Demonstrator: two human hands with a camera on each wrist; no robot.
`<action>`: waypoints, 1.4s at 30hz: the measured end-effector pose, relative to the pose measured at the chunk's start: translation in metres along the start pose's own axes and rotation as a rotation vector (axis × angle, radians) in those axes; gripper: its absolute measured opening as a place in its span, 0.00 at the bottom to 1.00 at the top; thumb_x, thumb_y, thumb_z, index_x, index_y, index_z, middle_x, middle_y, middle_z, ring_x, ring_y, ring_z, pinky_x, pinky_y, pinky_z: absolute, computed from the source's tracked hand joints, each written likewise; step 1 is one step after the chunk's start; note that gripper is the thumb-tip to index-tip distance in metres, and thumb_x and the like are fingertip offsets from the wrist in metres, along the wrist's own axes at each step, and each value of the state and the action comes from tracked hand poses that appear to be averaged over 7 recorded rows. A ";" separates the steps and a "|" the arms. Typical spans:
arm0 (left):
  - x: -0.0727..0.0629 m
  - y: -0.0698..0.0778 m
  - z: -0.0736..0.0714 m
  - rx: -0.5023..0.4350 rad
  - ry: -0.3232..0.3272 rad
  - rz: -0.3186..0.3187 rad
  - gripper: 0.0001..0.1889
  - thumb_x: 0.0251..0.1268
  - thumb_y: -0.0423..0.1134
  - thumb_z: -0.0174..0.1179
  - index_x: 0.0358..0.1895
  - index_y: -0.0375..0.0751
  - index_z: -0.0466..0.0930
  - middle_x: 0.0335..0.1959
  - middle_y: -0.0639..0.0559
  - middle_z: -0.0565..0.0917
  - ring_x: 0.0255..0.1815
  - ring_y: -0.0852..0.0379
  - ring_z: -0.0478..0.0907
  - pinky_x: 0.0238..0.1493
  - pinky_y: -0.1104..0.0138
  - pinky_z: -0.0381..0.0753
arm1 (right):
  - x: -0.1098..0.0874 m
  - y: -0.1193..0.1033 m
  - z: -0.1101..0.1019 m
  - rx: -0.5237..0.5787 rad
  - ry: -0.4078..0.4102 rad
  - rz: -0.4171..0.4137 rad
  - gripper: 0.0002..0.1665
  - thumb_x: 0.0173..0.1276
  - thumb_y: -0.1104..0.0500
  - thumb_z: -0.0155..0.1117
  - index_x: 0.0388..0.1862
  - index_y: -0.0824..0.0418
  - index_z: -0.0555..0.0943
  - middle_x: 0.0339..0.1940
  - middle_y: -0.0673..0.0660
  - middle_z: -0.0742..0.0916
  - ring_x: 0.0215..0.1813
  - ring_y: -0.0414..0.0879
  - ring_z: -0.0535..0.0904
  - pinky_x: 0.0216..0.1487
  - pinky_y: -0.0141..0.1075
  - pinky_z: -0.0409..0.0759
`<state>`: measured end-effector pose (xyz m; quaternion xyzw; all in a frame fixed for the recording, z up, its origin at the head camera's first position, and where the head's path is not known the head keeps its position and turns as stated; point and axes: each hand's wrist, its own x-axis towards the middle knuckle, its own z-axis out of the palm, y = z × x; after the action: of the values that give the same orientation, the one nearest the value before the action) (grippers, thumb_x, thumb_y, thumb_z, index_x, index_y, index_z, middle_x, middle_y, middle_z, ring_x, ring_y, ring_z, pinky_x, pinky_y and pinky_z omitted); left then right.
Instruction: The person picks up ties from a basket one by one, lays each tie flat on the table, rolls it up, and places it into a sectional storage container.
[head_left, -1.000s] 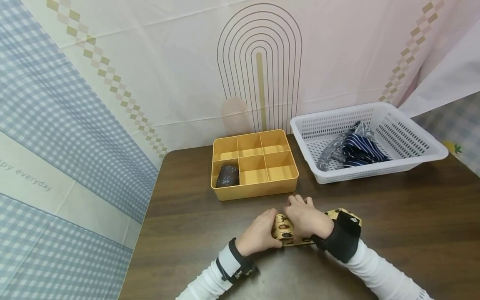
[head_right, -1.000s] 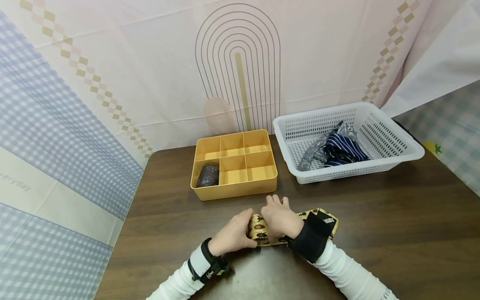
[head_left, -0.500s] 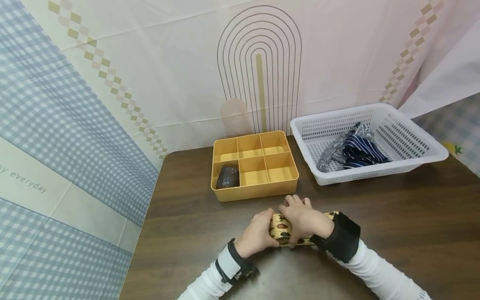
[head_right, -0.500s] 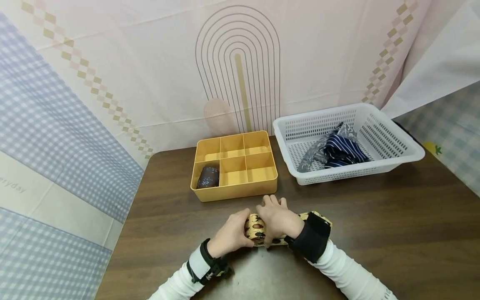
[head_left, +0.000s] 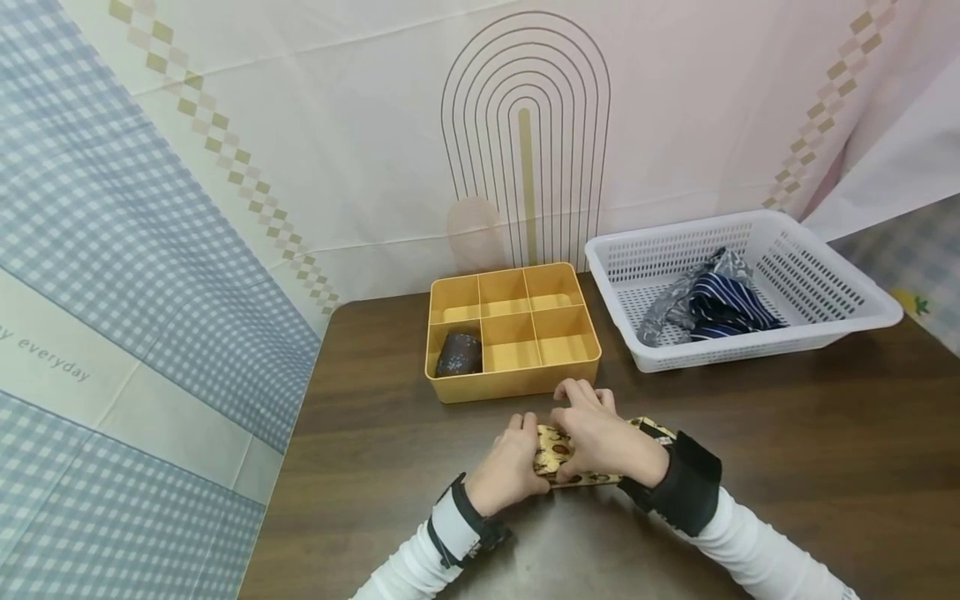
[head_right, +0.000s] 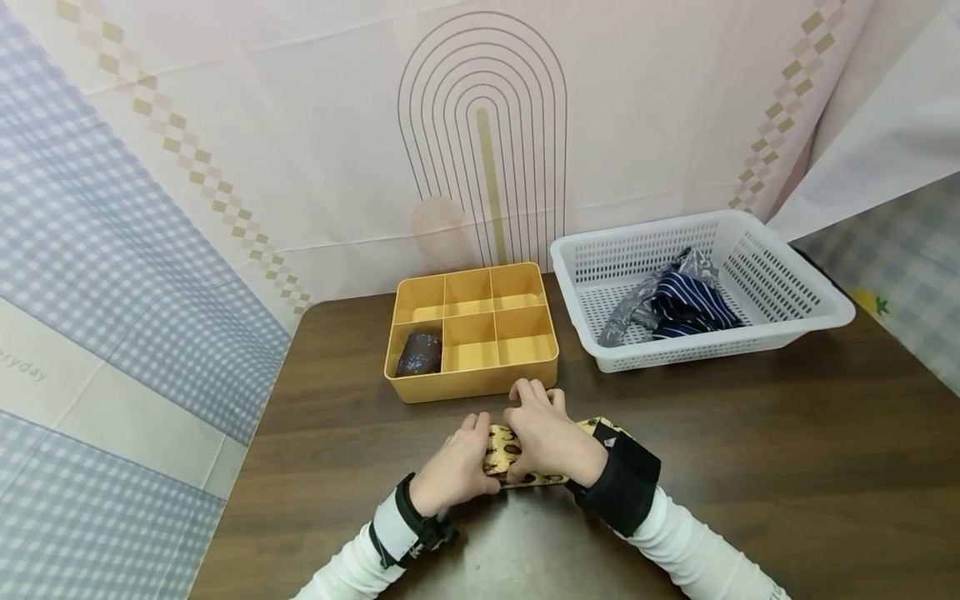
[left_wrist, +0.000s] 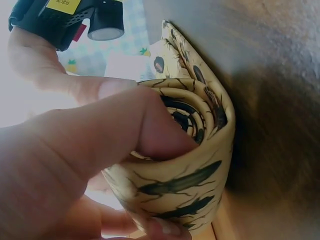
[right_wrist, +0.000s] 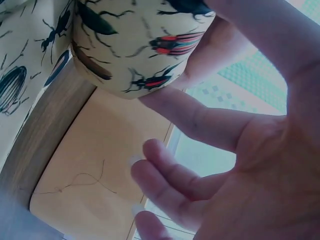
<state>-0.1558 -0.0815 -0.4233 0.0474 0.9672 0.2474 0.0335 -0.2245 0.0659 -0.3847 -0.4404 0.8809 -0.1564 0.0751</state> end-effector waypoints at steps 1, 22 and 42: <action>0.000 0.000 0.000 -0.001 0.000 0.004 0.36 0.33 0.37 0.78 0.48 0.35 0.67 0.38 0.46 0.73 0.33 0.54 0.76 0.33 0.67 0.79 | -0.001 0.000 0.000 -0.004 -0.005 0.009 0.25 0.31 0.53 0.85 0.20 0.54 0.74 0.49 0.60 0.74 0.51 0.55 0.65 0.46 0.51 0.60; 0.009 -0.009 0.014 -0.173 -0.002 0.107 0.31 0.36 0.36 0.76 0.46 0.41 0.68 0.38 0.53 0.74 0.37 0.62 0.72 0.37 0.74 0.73 | 0.005 0.015 0.002 -0.006 -0.268 0.192 0.36 0.27 0.52 0.87 0.39 0.60 0.82 0.45 0.58 0.75 0.50 0.55 0.66 0.46 0.50 0.61; 0.005 -0.007 0.003 -0.085 0.038 0.057 0.30 0.32 0.36 0.79 0.42 0.39 0.72 0.35 0.49 0.81 0.34 0.58 0.78 0.34 0.70 0.76 | 0.002 0.008 0.004 0.070 0.043 -0.092 0.30 0.29 0.51 0.82 0.34 0.52 0.76 0.48 0.56 0.72 0.49 0.51 0.64 0.42 0.41 0.57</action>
<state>-0.1611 -0.0861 -0.4296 0.0688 0.9545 0.2901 0.0102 -0.2307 0.0679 -0.3910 -0.4740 0.8552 -0.1998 0.0641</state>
